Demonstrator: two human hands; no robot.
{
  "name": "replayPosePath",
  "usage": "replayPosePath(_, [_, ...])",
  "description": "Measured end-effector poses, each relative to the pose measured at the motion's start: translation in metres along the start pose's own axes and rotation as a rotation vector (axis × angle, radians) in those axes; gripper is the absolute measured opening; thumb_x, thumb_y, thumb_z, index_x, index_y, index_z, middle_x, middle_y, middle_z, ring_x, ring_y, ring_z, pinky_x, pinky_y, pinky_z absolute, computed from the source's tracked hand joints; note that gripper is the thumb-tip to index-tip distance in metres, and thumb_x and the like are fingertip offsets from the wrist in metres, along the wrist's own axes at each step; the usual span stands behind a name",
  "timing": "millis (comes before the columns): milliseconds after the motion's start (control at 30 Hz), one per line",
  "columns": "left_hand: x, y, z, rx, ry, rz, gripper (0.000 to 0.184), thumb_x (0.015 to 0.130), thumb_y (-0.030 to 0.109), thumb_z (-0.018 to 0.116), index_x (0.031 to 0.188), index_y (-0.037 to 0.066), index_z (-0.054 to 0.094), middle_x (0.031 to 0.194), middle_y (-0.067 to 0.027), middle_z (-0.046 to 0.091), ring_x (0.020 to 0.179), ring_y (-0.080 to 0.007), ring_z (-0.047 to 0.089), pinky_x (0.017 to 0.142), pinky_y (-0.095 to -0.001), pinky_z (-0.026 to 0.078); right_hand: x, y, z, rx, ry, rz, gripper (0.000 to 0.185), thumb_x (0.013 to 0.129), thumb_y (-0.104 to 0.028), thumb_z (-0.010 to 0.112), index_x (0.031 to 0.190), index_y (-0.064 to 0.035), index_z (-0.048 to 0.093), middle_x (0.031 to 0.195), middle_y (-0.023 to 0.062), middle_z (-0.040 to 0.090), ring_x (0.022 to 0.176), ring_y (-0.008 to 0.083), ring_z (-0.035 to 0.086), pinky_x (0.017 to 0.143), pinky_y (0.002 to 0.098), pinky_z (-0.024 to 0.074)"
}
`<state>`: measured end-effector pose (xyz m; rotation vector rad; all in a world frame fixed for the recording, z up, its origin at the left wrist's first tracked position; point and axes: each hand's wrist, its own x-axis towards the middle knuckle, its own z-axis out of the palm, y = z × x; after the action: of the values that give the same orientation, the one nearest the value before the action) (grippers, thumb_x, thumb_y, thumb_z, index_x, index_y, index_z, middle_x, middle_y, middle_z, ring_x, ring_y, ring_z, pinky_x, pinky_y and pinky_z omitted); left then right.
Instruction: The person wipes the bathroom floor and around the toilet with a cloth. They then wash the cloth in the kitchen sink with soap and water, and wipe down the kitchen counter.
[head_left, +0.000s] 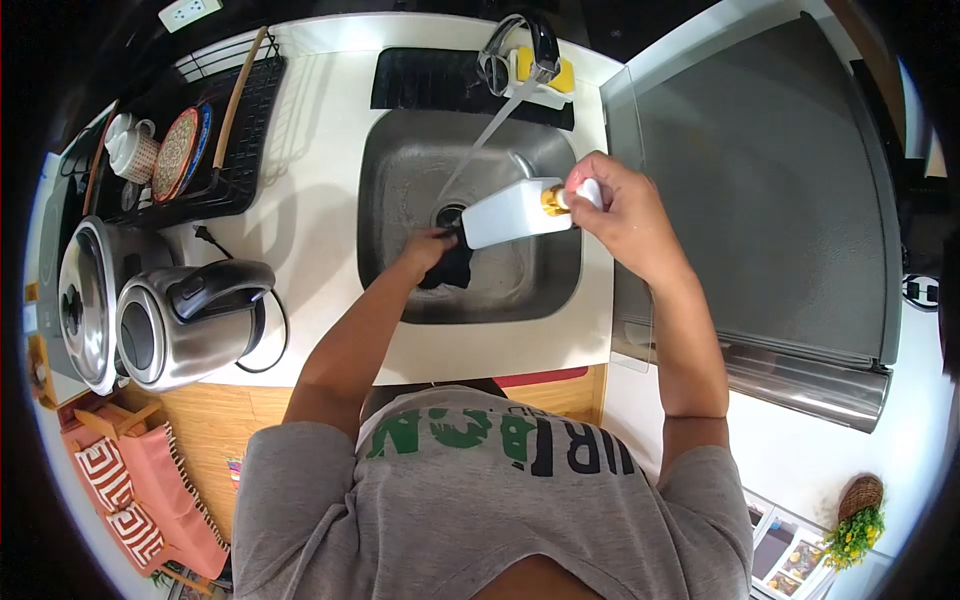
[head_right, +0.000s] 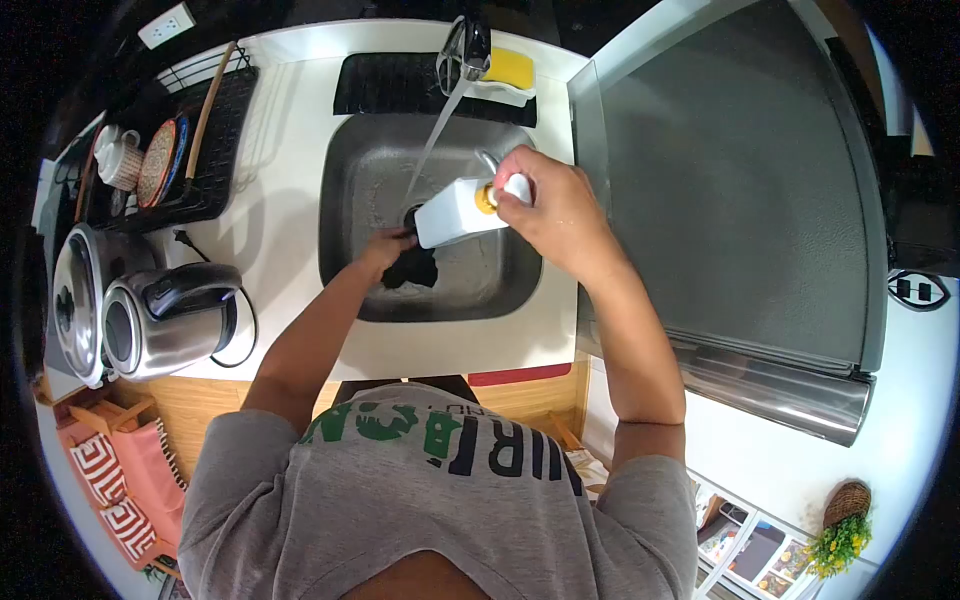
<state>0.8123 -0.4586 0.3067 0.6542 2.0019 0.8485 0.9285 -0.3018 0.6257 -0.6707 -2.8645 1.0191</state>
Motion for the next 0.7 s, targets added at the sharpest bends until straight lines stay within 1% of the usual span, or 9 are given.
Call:
replayPosePath(33, [-0.01,0.01,-0.013,-0.709,-0.1,-0.18,0.038,0.09,0.03,0.056,0.117,0.004,0.057,0.113,-0.0165,0.061,0.108,-0.0306,0.057,0.093,-0.0419,0.046,0.001,-0.004,0.004,-0.002,-0.002,-0.008,0.012,0.078,-0.009,0.063,0.087,-0.0043,0.057,0.064,0.013,0.057,0.054,0.0208,0.051,0.055,0.0332,0.0419])
replayPosePath(67, [-0.019,0.016,-0.02,-1.423,-0.199,-0.357,0.04,0.092,0.033,0.054,0.118,0.003,0.055,0.114,-0.0149,0.061,0.108,-0.0286,0.057,0.093,-0.0421,0.046,0.003,-0.008,0.013,0.03,-0.012,-0.039,0.009,0.079,-0.008,0.063,0.086,-0.0049,0.057,0.061,0.0047,0.048,0.053,0.013,0.042,0.051,0.029,0.0347])
replayPosePath(100, [-0.024,0.016,-0.022,-1.431,-0.189,-0.355,0.04,0.092,0.033,0.054,0.118,0.003,0.055,0.114,-0.0149,0.061,0.108,-0.0286,0.057,0.093,-0.0421,0.046,0.005,-0.011,0.021,0.063,-0.022,-0.07,0.007,0.081,-0.007,0.063,0.085,-0.0056,0.057,0.057,-0.0035,0.039,0.052,0.0052,0.032,0.047,0.0248,0.0275])
replayPosePath(167, [-0.032,0.018,-0.024,-1.59,-0.183,-0.231,0.043,0.092,0.04,0.052,0.118,0.005,0.054,0.114,-0.0118,0.06,0.107,-0.0251,0.058,0.093,-0.0427,0.046,0.012,-0.014,0.036,0.039,-0.03,-0.125,0.008,0.081,-0.007,0.063,0.085,-0.0052,0.057,0.058,-0.0027,0.04,0.054,0.0058,0.033,0.048,0.0252,0.0285])
replayPosePath(367, [-0.042,0.017,-0.024,-1.544,-0.151,-0.278,0.05,0.092,0.046,0.051,0.123,0.008,0.051,0.119,-0.0098,0.059,0.109,-0.0238,0.057,0.09,-0.0402,0.046,0.034,-0.028,0.044,0.016,0.028,-0.281,0.007,0.081,-0.008,0.062,0.085,-0.0046,0.058,0.063,-0.0009,0.045,0.057,0.0063,0.037,0.051,0.0245,0.0317])
replayPosePath(400, [-0.047,0.019,-0.028,-1.545,-0.152,-0.277,0.05,0.092,0.046,0.051,0.123,0.008,0.051,0.119,-0.0098,0.059,0.109,-0.0238,0.057,0.09,-0.0402,0.046,0.034,-0.039,0.036,0.01,-0.022,-0.229,0.007,0.081,-0.008,0.062,0.085,-0.0045,0.058,0.065,-0.0001,0.048,0.059,0.0067,0.039,0.053,0.0244,0.0336])
replayPosePath(467, [-0.053,0.025,-0.038,-1.768,-0.247,-0.127,0.054,0.089,0.051,0.052,0.122,0.008,0.053,0.116,-0.0088,0.06,0.106,-0.0237,0.058,0.089,-0.0401,0.046,0.038,-0.036,0.04,0.038,-0.069,-0.211,0.007,0.081,-0.009,0.062,0.085,-0.0046,0.058,0.065,-0.0001,0.048,0.059,0.0066,0.039,0.053,0.0242,0.0339])
replayPosePath(533, [-0.046,0.027,-0.04,-1.682,-0.204,-0.11,0.055,0.088,0.052,0.054,0.122,0.008,0.053,0.114,-0.0092,0.06,0.104,-0.024,0.058,0.09,-0.0414,0.045,0.046,-0.035,0.046,0.065,-0.12,-0.198,0.007,0.081,-0.009,0.062,0.085,-0.0046,0.059,0.066,0.0,0.049,0.059,0.0064,0.039,0.053,0.0241,0.0342])
replayPosePath(700, [-0.043,0.018,-0.042,-1.563,-0.142,-0.086,0.059,0.085,0.054,0.057,0.121,0.008,0.053,0.108,-0.0108,0.061,0.097,-0.0251,0.06,0.087,-0.0429,0.048,0.078,-0.047,0.054,-0.026,0.082,-0.286,0.012,0.079,-0.012,0.064,0.086,-0.0038,0.06,0.071,0.0063,0.058,0.064,0.013,0.052,0.06,0.0281,0.0426])
